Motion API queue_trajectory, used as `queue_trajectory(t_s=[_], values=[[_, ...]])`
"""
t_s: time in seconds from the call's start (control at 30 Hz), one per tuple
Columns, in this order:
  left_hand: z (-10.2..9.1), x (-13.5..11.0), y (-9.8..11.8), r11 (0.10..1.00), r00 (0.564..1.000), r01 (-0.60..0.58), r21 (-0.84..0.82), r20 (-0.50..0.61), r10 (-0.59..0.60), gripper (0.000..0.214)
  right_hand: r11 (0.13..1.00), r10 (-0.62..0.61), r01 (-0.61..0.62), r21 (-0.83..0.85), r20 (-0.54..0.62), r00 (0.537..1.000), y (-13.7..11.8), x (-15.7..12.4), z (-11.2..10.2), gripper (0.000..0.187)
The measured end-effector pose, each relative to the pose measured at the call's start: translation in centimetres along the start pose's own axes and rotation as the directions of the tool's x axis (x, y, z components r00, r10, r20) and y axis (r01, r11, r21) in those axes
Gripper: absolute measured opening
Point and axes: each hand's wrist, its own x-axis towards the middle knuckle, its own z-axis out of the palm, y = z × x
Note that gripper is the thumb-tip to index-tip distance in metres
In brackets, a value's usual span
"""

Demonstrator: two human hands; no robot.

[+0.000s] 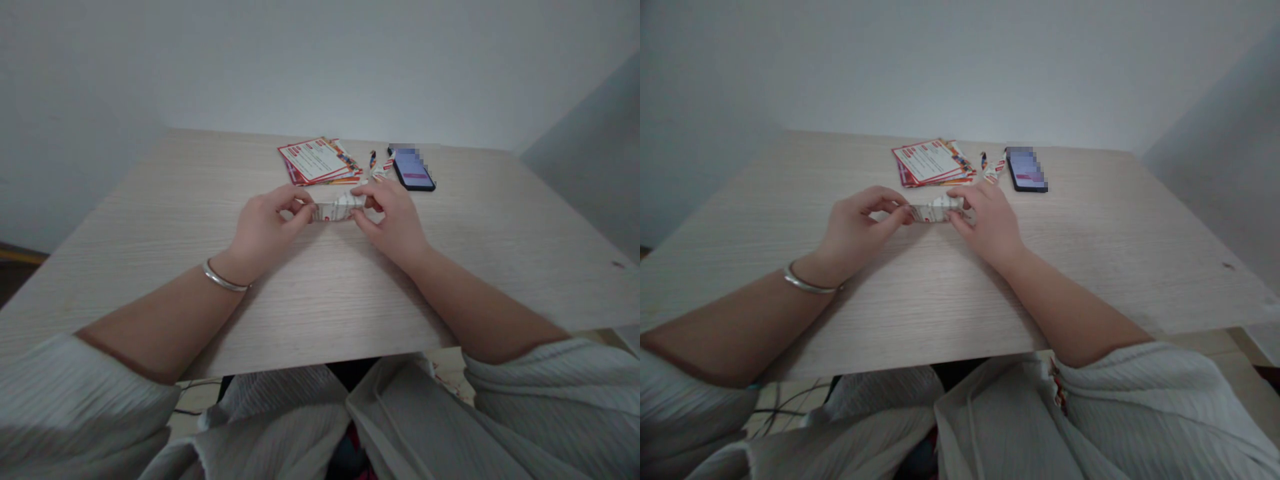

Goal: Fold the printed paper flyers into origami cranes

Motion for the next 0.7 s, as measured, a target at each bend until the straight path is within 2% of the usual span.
queue_trajectory(t_s=[0.07, 0.13, 0.27, 0.37, 0.43, 0.5, 0.63, 0.7], values=[[0.1, 0.1, -0.1, 0.997, 0.999, 0.031, -0.069, -0.008, -0.032, 0.011, 0.984, 0.132, -0.139, 0.108, 0.068, 0.989, -0.1, -0.1, 0.2, 0.027], [0.3, 0.3, -0.4, 0.99, 0.999, 0.043, -0.133, -0.018, -0.046, 0.013, 0.935, 0.258, -0.281, 0.217, 0.13, 0.957, -0.2, -0.2, 0.5, 0.031], [0.8, 0.6, -1.4, 0.97, 0.997, 0.053, -0.237, -0.047, -0.066, 0.011, 0.771, 0.423, -0.466, 0.434, 0.198, 0.884, 0.1, -0.4, 1.2, 0.046], [1.0, 0.6, -1.7, 0.953, 0.998, 0.029, -0.3, -0.038, -0.042, 0.012, 0.634, 0.503, -0.567, 0.526, 0.276, 0.819, 0.6, -0.3, 1.6, 0.058], [1.0, 0.6, -1.7, 0.951, 0.999, 0.022, -0.309, -0.019, -0.03, 0.014, 0.565, 0.518, -0.607, 0.559, 0.331, 0.788, 0.9, -0.2, 1.6, 0.063], [0.8, 0.5, -1.4, 0.955, 1.0, 0.021, -0.296, 0.006, -0.02, 0.014, 0.525, 0.507, -0.619, 0.584, 0.37, 0.779, 1.2, -0.1, 1.6, 0.063], [0.8, 0.5, -1.3, 0.961, 1.0, 0.002, -0.278, 0.022, 0.005, 0.011, 0.504, 0.485, -0.614, 0.607, 0.389, 0.783, 1.6, 0.0, 1.5, 0.052], [1.0, 0.5, -1.5, 0.941, 1.0, 0.014, -0.339, 0.022, -0.007, 0.02, 0.498, 0.498, -0.609, 0.617, 0.371, 0.784, 1.6, 0.0, 1.6, 0.048]])
